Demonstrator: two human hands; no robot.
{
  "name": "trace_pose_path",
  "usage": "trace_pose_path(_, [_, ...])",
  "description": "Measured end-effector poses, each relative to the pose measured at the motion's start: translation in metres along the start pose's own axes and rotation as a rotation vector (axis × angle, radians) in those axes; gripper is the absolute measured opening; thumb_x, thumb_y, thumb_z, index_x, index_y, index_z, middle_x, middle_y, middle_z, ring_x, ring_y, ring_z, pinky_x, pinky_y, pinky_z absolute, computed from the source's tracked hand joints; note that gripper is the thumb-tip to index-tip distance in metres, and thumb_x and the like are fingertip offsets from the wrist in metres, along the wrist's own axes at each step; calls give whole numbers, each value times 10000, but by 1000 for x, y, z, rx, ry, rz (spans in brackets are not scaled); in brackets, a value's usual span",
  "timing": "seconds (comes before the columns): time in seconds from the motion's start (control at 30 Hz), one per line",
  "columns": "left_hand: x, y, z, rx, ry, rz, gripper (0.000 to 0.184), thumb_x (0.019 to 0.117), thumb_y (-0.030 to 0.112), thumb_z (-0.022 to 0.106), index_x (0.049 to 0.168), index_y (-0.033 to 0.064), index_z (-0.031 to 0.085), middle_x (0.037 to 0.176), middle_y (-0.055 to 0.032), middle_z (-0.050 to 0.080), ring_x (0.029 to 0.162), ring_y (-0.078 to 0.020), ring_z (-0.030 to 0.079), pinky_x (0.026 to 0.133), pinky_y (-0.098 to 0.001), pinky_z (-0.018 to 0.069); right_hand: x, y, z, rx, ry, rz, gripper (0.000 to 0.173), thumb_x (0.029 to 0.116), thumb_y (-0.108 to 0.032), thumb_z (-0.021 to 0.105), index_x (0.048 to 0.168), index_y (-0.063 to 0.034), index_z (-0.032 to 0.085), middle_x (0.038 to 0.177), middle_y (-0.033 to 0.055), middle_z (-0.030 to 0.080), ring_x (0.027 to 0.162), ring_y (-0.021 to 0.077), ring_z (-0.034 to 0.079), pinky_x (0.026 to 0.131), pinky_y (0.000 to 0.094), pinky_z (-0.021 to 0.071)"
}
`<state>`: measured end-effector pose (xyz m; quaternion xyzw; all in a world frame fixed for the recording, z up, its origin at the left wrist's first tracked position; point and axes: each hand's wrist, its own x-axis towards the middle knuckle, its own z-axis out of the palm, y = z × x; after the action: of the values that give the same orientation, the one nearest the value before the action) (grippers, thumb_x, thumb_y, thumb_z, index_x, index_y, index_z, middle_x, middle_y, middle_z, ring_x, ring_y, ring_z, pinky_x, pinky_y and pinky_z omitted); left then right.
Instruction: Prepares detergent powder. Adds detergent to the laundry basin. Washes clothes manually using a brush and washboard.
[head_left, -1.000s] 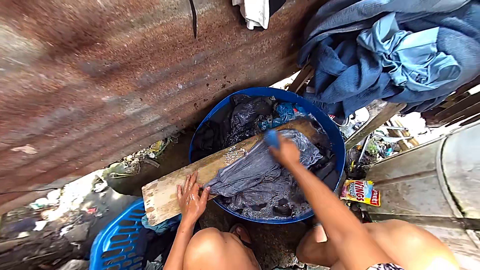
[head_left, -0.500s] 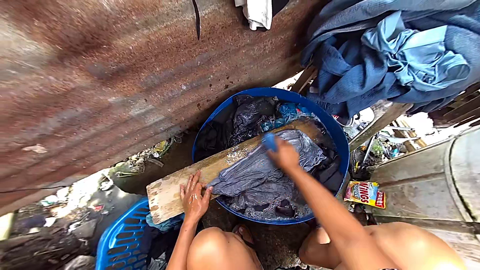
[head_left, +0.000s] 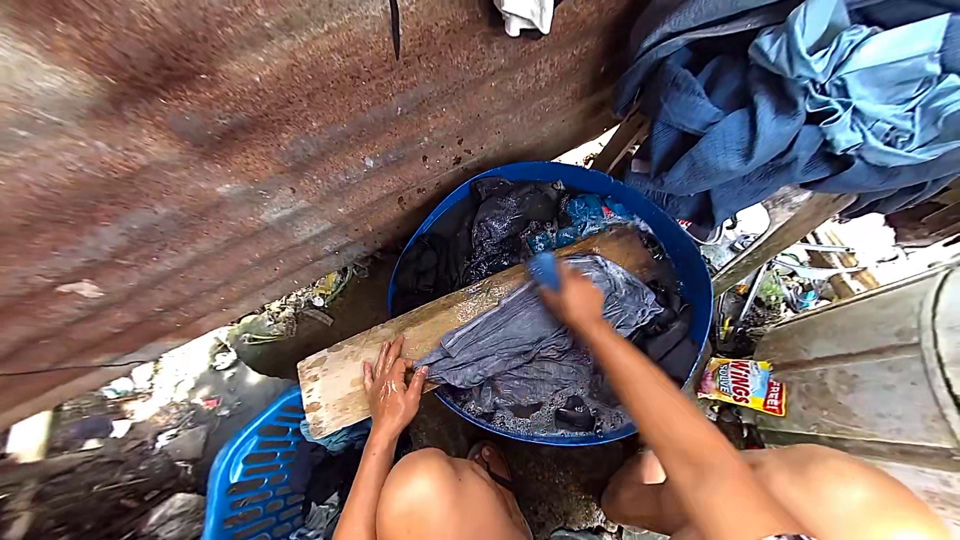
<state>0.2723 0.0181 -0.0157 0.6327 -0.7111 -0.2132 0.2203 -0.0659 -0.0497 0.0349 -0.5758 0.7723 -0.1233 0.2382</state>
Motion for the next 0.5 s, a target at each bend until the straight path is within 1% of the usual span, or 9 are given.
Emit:
trace_pose_path(0.07, [1,0,2,11,-1,-4,376,984,297,547,991,-45,705,1581,-219,426,1533,-407,270,1220,-664,23,31,49,-24,31,147,231,700,999,-415,644,1547,-48,410,1298,383,599,1155,581,614,900,741,482])
trace_pose_path(0.1, [1,-1,3,21,-9,-9,378,989,299,543,995,-45,702,1587,-213,419,1538,-406,260,1220,-664,21,35,52,-23,65,192,300,715,989,-409,657,1553,-54,398,1325,390,573,1171,582,602,911,734,482])
trace_pose_path(0.13, [2,-1,3,33,-18,-12,383,992,300,533,998,-45,698,1596,-210,407,1542,-403,248,1219,-666,17,31,37,-15,92,206,312,735,980,-397,669,1565,-54,385,1359,385,550,1182,573,596,921,722,487])
trace_pose_path(0.17, [3,-1,4,40,-22,-12,384,993,299,526,999,-45,696,1601,-209,399,1544,-402,244,1216,-668,14,17,10,3,108,188,262,748,968,-396,680,1560,-42,390,1330,375,577,1148,554,622,906,706,508])
trace_pose_path(0.23, [4,1,3,45,-16,-11,371,989,281,517,1014,-43,695,1604,-207,396,1545,-399,242,1213,-669,15,-38,-67,55,108,43,2,709,959,-370,687,1521,-20,437,1212,308,665,1068,474,682,865,634,557])
trace_pose_path(0.3, [1,-1,2,36,5,6,365,968,227,530,1096,-69,700,1582,-229,419,1530,-418,274,1212,-680,27,-91,-122,90,78,-173,-332,619,983,-304,659,1516,-38,494,1305,299,639,1187,463,640,957,585,529])
trace_pose_path(0.33, [-1,-2,1,29,6,9,380,960,211,533,1144,-78,698,1576,-235,425,1526,-424,281,1212,-684,30,-100,-129,90,55,-232,-427,583,995,-295,646,1515,-70,509,1321,309,623,1202,481,623,952,591,519])
trace_pose_path(0.4, [-2,-3,-1,15,-11,4,364,982,256,538,1021,-69,695,1582,-235,416,1534,-416,264,1216,-674,20,-73,-100,67,32,-245,-364,568,1007,-336,644,1523,-139,514,1359,285,613,1212,476,623,924,631,528])
trace_pose_path(0.5, [2,-2,0,9,-15,4,395,989,302,528,971,-55,696,1589,-223,412,1537,-405,262,1220,-667,26,-4,2,4,9,9,-14,631,983,-390,668,1503,-74,502,1341,315,610,1172,524,629,897,708,509])
